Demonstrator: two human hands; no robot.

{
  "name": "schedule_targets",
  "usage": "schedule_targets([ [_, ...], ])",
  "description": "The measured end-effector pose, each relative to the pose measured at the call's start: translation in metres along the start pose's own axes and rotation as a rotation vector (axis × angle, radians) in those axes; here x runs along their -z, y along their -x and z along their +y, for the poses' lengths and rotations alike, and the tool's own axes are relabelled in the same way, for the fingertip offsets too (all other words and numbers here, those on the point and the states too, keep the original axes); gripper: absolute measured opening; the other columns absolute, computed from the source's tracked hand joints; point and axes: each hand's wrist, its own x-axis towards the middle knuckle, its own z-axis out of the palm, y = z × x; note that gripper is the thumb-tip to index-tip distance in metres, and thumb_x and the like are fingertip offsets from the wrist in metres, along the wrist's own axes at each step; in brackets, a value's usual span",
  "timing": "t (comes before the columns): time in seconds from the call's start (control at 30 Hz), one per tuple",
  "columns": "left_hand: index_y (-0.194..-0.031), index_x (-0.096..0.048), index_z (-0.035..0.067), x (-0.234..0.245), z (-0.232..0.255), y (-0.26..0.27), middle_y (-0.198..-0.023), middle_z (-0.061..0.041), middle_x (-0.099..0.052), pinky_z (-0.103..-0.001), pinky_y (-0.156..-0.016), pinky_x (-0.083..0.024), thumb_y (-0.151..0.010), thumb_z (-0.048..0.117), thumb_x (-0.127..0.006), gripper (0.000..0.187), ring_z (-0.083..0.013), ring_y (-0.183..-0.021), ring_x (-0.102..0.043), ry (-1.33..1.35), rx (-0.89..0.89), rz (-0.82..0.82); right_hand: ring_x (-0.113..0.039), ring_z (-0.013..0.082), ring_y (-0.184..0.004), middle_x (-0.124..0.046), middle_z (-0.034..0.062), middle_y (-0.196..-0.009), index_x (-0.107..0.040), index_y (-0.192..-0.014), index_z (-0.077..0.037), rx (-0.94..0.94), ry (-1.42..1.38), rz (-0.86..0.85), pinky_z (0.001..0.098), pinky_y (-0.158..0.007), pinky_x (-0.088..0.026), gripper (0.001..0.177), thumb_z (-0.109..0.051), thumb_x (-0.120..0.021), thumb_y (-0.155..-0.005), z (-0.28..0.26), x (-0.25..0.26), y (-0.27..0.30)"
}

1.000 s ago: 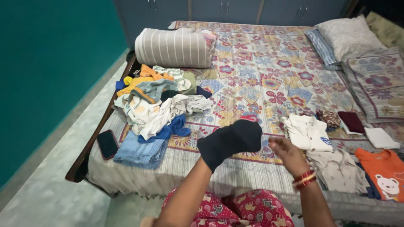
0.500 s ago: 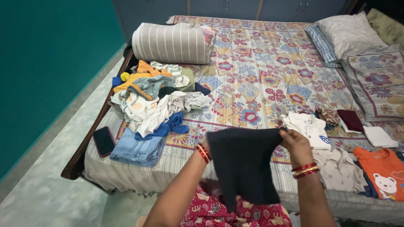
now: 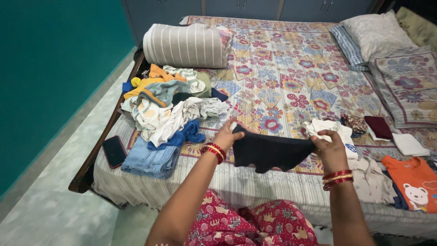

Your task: The person folds several pieces of clothing on a bed, including a white shirt, a dark t-shirt, and a white t-shirt. Each item is smoothed, folded in half, and then folded again into a compact stack before being placed aside.

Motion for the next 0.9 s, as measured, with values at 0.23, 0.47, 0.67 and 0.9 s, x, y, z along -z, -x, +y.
schedule_targets([
  [0.23, -0.116, -0.078, 0.008, 0.006, 0.042, 0.008, -0.112, -0.013, -0.080, -0.033, -0.096, -0.056, -0.082, 0.013, -0.078, 0.035, -0.0225, -0.103, -0.076, -0.337, -0.090, -0.100, -0.071, 0.0139, -0.089, -0.075, 0.0059, -0.108, -0.073, -0.125, -0.007, -0.066, 0.155, -0.212, 0.0298, -0.078, -0.057, 0.031, -0.021, -0.068, -0.098, -0.042, -0.002, 0.011],
  [0.47, -0.093, -0.084, 0.012, -0.004, 0.094, 0.039, -0.099, -0.014, -0.073, -0.042, -0.086, -0.054, -0.074, 0.014, -0.086, 0.019, -0.0335, -0.094, -0.069, -0.820, -0.323, 0.115, -0.068, 0.0162, -0.086, -0.078, 0.0092, -0.102, -0.076, -0.125, -0.008, 0.052, 0.572, -0.339, 0.0315, -0.075, -0.055, 0.039, -0.009, -0.076, -0.086, -0.054, 0.012, 0.016],
  [0.67, -0.078, -0.077, 0.006, 0.015, 0.120, 0.040, -0.103, -0.007, -0.074, -0.036, -0.069, -0.055, -0.065, 0.018, -0.092, 0.022, -0.0228, -0.074, -0.069, -0.687, -0.324, -0.028, -0.070, 0.0147, -0.085, -0.070, 0.0037, -0.108, -0.075, -0.110, -0.002, 0.189, 0.506, -0.288, 0.0294, -0.070, -0.058, 0.028, -0.012, -0.079, -0.085, -0.045, 0.040, 0.003],
  [0.9, -0.101, -0.064, -0.001, 0.025, 0.034, -0.035, -0.092, -0.015, -0.073, -0.030, -0.048, -0.055, -0.090, 0.005, -0.074, 0.016, -0.0182, -0.057, -0.072, -0.162, 0.194, -0.224, -0.064, 0.0211, -0.065, -0.069, 0.0153, -0.085, -0.073, -0.118, 0.000, -0.189, 0.500, -0.218, 0.0330, -0.055, -0.042, 0.031, -0.016, -0.078, -0.093, -0.006, 0.026, -0.036],
])
